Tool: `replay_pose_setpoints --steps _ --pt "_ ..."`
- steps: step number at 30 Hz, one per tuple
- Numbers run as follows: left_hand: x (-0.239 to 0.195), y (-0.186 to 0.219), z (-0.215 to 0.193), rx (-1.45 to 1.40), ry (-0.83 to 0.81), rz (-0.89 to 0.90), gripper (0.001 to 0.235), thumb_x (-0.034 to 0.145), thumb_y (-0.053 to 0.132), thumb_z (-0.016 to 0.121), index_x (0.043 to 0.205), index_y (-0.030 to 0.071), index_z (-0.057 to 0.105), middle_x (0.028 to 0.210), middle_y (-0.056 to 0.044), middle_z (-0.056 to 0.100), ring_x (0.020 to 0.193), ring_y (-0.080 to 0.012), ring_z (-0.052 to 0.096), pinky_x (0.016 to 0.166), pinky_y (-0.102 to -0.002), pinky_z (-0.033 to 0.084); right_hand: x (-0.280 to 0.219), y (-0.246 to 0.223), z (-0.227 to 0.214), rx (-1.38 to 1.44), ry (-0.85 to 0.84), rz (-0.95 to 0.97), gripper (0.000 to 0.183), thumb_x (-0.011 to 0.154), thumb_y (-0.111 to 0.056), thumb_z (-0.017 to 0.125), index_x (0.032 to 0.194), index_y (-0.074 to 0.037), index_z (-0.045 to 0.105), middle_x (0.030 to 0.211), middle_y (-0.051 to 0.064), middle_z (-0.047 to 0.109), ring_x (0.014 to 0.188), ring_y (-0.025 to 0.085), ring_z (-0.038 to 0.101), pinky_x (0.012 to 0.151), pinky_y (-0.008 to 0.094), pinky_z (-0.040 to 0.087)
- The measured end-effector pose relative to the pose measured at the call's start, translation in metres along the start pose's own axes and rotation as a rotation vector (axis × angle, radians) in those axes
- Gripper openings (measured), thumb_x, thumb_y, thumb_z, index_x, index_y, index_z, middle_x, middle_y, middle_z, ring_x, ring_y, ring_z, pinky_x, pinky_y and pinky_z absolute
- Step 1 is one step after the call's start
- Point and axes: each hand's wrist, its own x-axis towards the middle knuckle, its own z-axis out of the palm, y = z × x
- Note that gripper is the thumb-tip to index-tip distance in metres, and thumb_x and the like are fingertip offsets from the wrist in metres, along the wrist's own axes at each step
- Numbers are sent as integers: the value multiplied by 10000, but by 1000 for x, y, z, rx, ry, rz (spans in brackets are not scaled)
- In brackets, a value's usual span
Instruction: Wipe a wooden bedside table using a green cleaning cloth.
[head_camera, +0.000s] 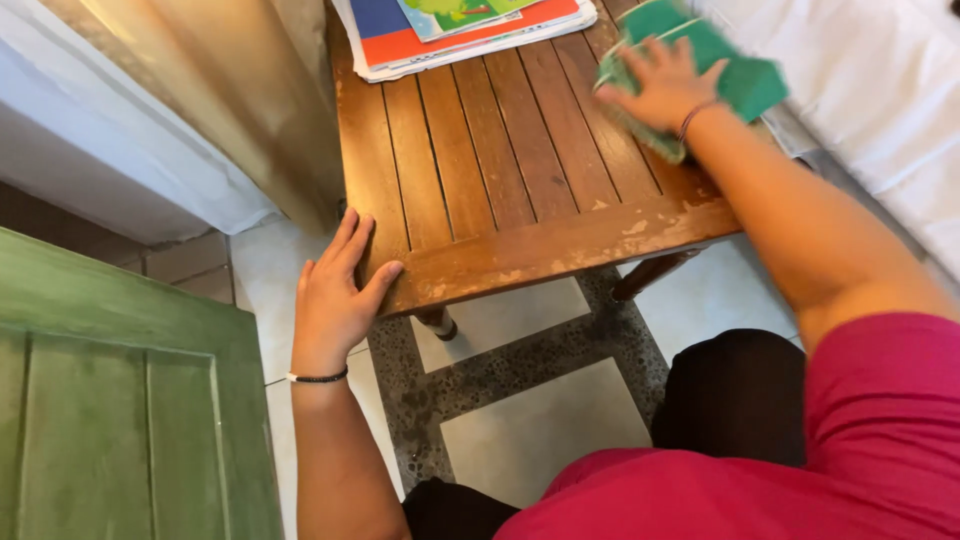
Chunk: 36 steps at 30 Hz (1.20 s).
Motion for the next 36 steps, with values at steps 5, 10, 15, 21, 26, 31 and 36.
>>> replay_pose_setpoints --steps 5,10,15,21,26,31,36 --pt "1 13 -8 -76 -40 -91 672 878 400 729 1471 125 570 1623 -66 460 1259 -316 606 1066 -427 432 -144 -85 -16 -43 -45 -492 892 846 -809 466 1594 -348 308 1689 72 188 1532 431 110 1084 825 44" --pt "0 -2 2 -349 -25 -47 661 907 284 738 1487 55 517 1654 -146 391 1466 -307 480 1127 -350 415 -235 -68 -6 -23 51 -714 900 739 -708 639 1530 -346 411 1624 65 345 1494 402 275 1082 794 121" --pt "-2 -13 11 -453 -7 -3 643 934 190 740 1502 7 501 1680 -236 351 1528 -296 400 1204 -362 348 -230 35 48 -59 734 -472 595 1004 -688 626 1382 -229 658 1394 89 673 1346 348 592 1191 716 59" --pt "-5 -20 20 -752 -100 -77 765 981 131 668 1627 21 274 1697 -201 329 1532 -240 358 1218 -338 297 -207 83 57 -134 1012 -567 530 1065 -615 507 1165 -181 795 1159 47 761 1110 291 679 1193 547 287" --pt "-3 -4 20 -662 -148 -170 797 957 132 677 1635 34 269 1637 -158 425 1458 -208 444 1175 -320 347 -186 100 54 -125 1062 -636 538 1081 -602 479 1137 -174 802 1114 51 779 1047 283 705 1149 493 345" --pt "0 11 33 -609 -125 -157 803 948 123 695 1622 22 270 1635 -167 415 1462 -202 433 1166 -318 348 -164 118 56 -84 1068 -631 544 1099 -592 455 1141 -171 797 1111 54 780 1057 294 702 1149 495 355" --pt "2 32 42 -683 -87 -195 805 953 153 691 1626 6 274 1583 -189 483 1391 -199 508 1136 -312 402 -156 123 46 -20 942 -545 646 1138 -644 394 1246 -126 766 1259 72 771 1195 312 702 1166 496 369"
